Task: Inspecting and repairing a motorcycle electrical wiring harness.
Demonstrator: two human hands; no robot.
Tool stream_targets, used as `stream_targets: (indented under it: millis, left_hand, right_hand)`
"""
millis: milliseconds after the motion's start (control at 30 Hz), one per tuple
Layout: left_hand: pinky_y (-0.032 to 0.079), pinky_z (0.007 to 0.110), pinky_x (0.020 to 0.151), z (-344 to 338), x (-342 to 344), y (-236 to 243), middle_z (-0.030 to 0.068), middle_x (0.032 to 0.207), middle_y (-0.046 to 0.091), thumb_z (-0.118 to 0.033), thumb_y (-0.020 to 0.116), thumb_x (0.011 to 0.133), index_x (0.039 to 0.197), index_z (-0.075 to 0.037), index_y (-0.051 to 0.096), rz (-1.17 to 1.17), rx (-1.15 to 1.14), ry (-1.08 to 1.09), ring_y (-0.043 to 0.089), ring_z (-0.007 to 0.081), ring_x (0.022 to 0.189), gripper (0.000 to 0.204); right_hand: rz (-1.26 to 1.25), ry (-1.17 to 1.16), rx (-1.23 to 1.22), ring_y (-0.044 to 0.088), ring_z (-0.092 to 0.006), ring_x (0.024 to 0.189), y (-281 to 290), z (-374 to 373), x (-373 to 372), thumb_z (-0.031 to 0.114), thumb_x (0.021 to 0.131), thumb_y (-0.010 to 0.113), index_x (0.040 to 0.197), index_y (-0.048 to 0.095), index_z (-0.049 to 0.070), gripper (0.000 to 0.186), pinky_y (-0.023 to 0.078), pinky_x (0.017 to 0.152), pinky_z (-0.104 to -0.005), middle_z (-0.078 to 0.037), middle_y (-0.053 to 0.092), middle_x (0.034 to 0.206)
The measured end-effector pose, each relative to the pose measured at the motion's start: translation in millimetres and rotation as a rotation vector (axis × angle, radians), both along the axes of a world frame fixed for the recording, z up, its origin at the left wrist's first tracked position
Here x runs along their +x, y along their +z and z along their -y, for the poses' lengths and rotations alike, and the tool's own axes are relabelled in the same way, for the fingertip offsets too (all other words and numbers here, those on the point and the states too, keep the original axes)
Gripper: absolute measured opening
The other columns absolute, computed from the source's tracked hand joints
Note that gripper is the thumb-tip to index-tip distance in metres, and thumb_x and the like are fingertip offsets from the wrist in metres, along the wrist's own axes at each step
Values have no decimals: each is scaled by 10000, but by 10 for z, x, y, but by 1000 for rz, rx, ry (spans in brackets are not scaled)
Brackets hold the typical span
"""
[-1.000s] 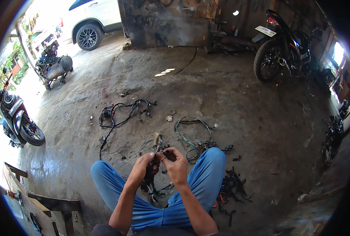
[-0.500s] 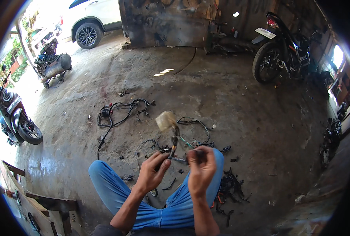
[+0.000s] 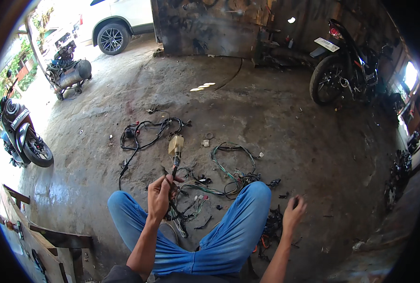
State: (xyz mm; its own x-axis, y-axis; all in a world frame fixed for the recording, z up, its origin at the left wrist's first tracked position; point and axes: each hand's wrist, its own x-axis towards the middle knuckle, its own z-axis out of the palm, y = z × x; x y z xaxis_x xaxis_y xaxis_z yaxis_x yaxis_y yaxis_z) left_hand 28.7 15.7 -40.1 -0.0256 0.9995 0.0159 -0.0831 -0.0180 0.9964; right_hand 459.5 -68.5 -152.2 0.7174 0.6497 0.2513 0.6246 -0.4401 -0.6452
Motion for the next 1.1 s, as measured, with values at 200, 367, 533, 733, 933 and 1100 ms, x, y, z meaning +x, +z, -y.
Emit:
stream_targets:
  millis: [200,367,533,733,933,1100]
  left_hand:
    - [342,243,493,-37,4,29,6,550,499,-367,384,1108,999,67,703,79,-84,-63,431,77,483,549]
    - [356,262,491,-53,36,223,6,479,453,-354,387,1108,1016,73,683,436,-418,-165,407,108,418,528]
    - [348,271,473,-67,-33,197,-11,475,428,-389,394,1110,936,26,672,549,-386,-384,392,114,405,529]
    - [366,296,496,-9,-72,225,-41,423,362,-492,400,1088,721,-54,628,496,-417,-535,387,132,391,615]
    - [368,300,492,33,-207,384,-34,443,362,-600,327,1071,724,-4,656,284,-497,-419,382,129,398,764]
    - [347,268,555,50,-369,75,-49,525,330,-575,283,1093,1310,93,600,158,-346,-254,350,99,482,771]
  right_hand:
    - [-163,-26,-589,580,-461,1173,-1322,781,122,208,908,675,1218,676,9,368,462,1018,-503,-325,566,1262]
    - [29,-106,194,620,-378,1135,-20,240,-604,58,955,581,1244,667,6,306,502,978,-452,-190,629,1210]
    - [-638,709,354,631,-226,1154,1260,-266,-1696,105,1016,554,1265,673,27,287,500,993,-365,-117,663,1242]
    - [-1434,1119,274,586,-129,1135,1053,-750,-2720,177,1049,590,1291,663,27,294,459,984,-273,-50,623,1248]
    - [-914,1103,321,578,-93,857,1010,-807,-2533,109,1019,632,1175,669,-13,202,475,748,-259,-14,588,948]
    - [-993,399,741,587,-97,738,1480,-893,-1768,233,1051,583,1074,678,66,194,501,713,-256,-17,605,846]
